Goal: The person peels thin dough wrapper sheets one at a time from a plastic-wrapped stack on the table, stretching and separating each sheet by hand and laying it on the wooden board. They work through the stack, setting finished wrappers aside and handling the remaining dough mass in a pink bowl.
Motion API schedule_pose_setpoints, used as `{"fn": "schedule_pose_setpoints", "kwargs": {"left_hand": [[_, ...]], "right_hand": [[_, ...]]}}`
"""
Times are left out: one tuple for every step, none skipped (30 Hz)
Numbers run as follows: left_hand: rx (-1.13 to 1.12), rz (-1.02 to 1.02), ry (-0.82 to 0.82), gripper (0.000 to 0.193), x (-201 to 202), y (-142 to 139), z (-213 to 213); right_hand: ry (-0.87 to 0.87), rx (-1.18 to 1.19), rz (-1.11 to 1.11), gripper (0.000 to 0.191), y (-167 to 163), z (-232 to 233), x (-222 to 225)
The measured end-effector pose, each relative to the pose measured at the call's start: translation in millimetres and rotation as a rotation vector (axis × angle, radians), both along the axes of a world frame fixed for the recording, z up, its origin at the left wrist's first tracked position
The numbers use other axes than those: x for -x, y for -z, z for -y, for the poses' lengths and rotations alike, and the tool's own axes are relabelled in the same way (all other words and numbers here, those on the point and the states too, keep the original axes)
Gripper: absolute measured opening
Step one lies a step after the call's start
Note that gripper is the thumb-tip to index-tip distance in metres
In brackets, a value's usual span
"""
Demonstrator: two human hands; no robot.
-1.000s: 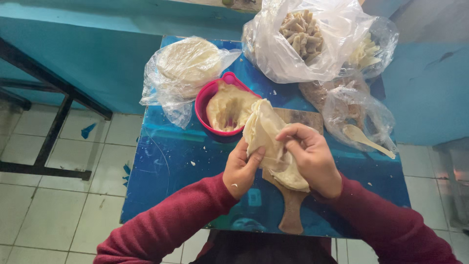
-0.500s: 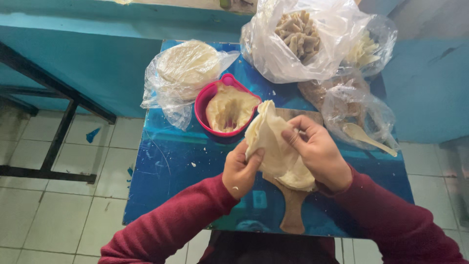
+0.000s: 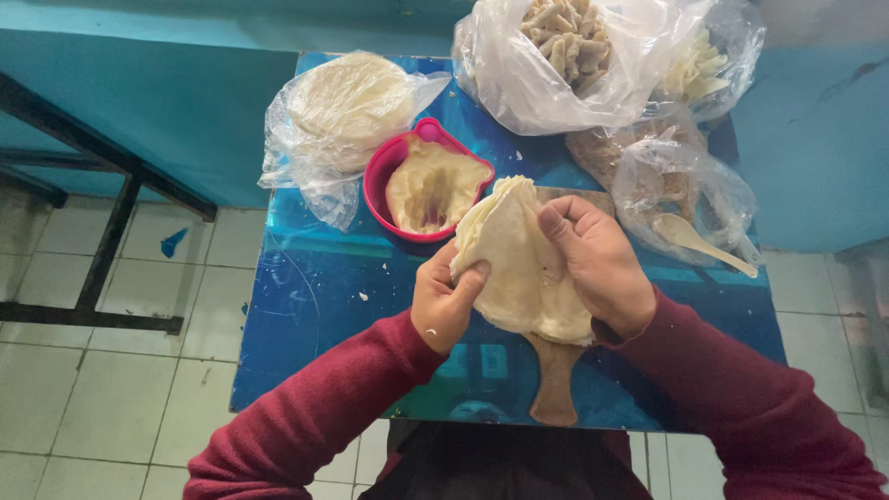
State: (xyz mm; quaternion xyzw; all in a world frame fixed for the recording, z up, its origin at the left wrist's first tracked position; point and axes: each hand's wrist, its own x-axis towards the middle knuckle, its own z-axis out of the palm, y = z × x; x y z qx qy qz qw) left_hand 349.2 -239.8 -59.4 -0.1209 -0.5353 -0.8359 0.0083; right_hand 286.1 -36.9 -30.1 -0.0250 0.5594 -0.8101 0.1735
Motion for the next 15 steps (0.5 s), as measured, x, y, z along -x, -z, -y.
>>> {"fn": "schedule_pose_setpoints", "kwargs": {"left_hand": [[-0.024,0.003,0.015,0.044,0,0,1],[-0.030,0.016,0.010,0.043,0,0,2],[-0.037,0.028,0.005,0.043,1,0,3],[-0.044,0.038,0.000,0.042,2,0,4],[-0.060,0.055,-0.006,0.042,3,0,6],[-0.076,0.072,-0.012,0.043,4,-1,8],[-0.092,0.090,-0.018,0.043,5,-2,10],[-0.124,0.083,-0.022,0.043,6,-3,13],[-0.156,0.076,-0.027,0.043,8,-4,15],[-0.188,0.069,-0.031,0.043,9,-5,17],[-0.165,0.051,-0.053,0.043,8,-6,19],[-0.143,0.032,-0.075,0.043,9,-6,20],[-0.120,0.011,-0.098,0.042,8,-7,20],[-0.059,-0.014,-0.119,0.042,8,-7,20],[0.002,-0.039,-0.140,0.041,7,-6,19]], "right_hand": [[0.019,-0.062,-0.009,0.019,1,-1,0],[0.080,-0.096,-0.079,0.020,1,-2,1],[0.142,-0.131,-0.149,0.020,1,-2,3],[0.204,-0.166,-0.220,0.021,1,-4,5],[0.224,-0.202,-0.286,0.022,0,-8,7],[0.244,-0.237,-0.351,0.022,-2,-11,9],[0.263,-0.272,-0.415,0.023,-3,-14,10],[0.284,-0.300,-0.424,0.023,-5,-18,10],[0.305,-0.329,-0.432,0.024,-7,-22,9],[0.325,-0.357,-0.439,0.024,-8,-24,9],[0.306,-0.329,-0.388,0.026,-10,-25,9],[0.287,-0.301,-0.339,0.028,-12,-26,9],[0.268,-0.272,-0.291,0.030,-14,-27,9],[0.115,-0.221,-0.185,0.034,-16,-27,9],[-0.036,-0.170,-0.077,0.038,-18,-27,8]]}}
